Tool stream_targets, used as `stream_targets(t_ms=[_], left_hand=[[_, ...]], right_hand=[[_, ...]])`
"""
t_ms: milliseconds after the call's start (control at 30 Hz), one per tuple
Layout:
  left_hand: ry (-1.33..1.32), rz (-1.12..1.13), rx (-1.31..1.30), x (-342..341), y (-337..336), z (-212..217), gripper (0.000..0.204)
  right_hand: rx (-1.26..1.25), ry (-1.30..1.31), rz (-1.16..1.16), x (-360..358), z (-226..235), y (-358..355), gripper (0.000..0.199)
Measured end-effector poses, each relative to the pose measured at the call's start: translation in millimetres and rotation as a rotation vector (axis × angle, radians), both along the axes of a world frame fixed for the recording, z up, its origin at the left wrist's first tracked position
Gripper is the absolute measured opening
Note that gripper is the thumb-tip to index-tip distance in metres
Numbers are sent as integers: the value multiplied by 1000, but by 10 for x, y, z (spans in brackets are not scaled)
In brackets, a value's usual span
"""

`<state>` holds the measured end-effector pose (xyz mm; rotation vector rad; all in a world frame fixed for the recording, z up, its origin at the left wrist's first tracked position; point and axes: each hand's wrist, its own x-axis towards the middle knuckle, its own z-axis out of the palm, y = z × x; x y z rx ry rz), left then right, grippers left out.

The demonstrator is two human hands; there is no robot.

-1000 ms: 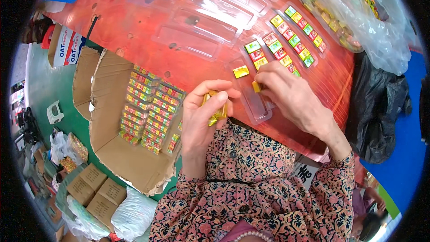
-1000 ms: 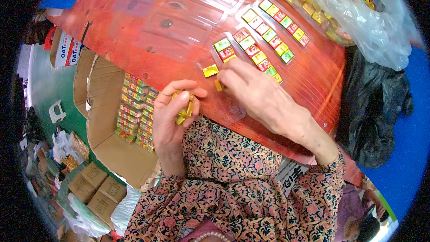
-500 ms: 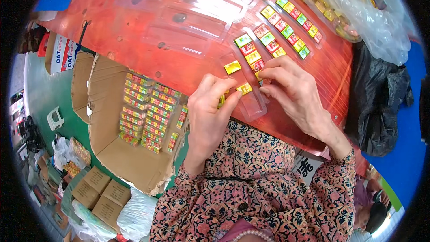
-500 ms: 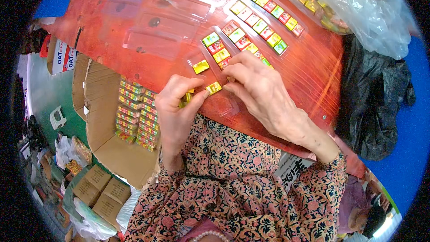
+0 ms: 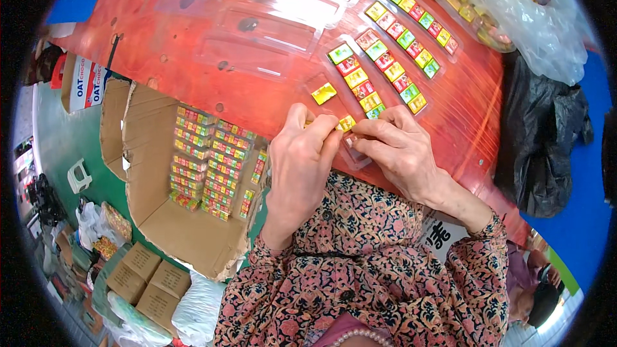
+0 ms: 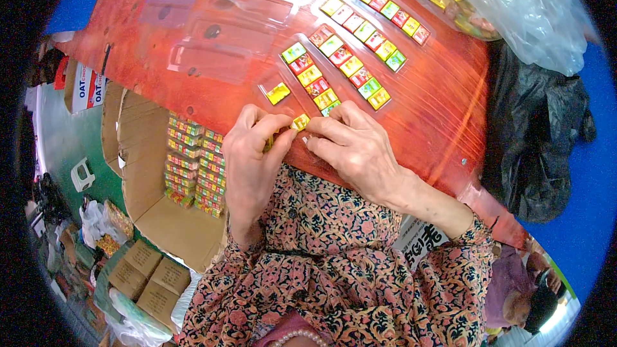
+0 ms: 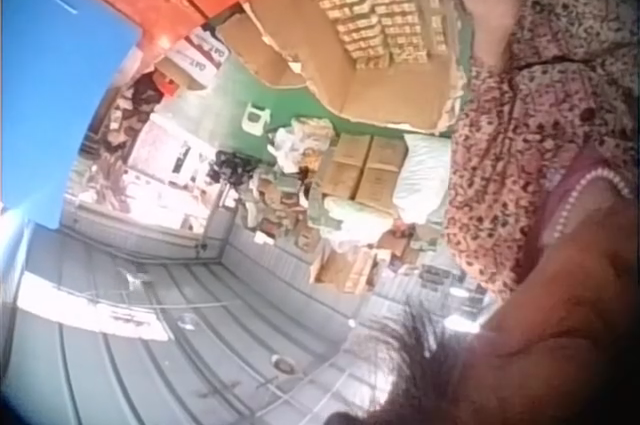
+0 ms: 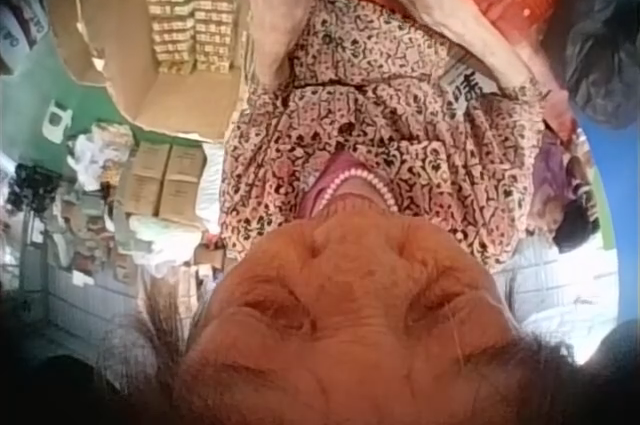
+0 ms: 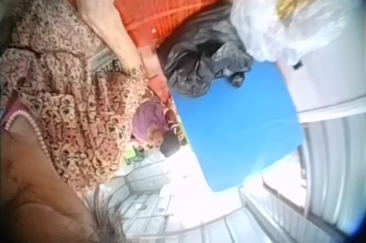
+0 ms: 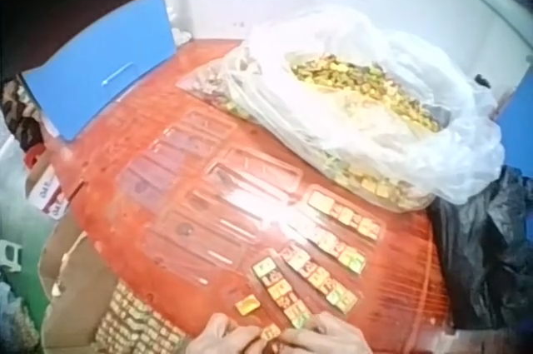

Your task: Placing small wrapped candies into a plastic tray from a large bag.

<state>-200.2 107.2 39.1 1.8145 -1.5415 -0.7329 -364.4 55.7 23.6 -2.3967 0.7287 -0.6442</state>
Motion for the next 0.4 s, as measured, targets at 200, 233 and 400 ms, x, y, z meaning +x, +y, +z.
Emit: stream_targets(t_ms=[200, 233, 400], left_hand=[[9, -2, -3, -3, 9, -22, 8], [0, -3, 5, -4, 13, -30, 8], [16, 23, 1, -21, 31, -36, 7]], right_hand=[[-21, -43, 84, -12, -76, -25, 24], [-20, -38, 87, -19, -86, -25, 24], [-1, 53, 195, -55, -3, -105, 23]])
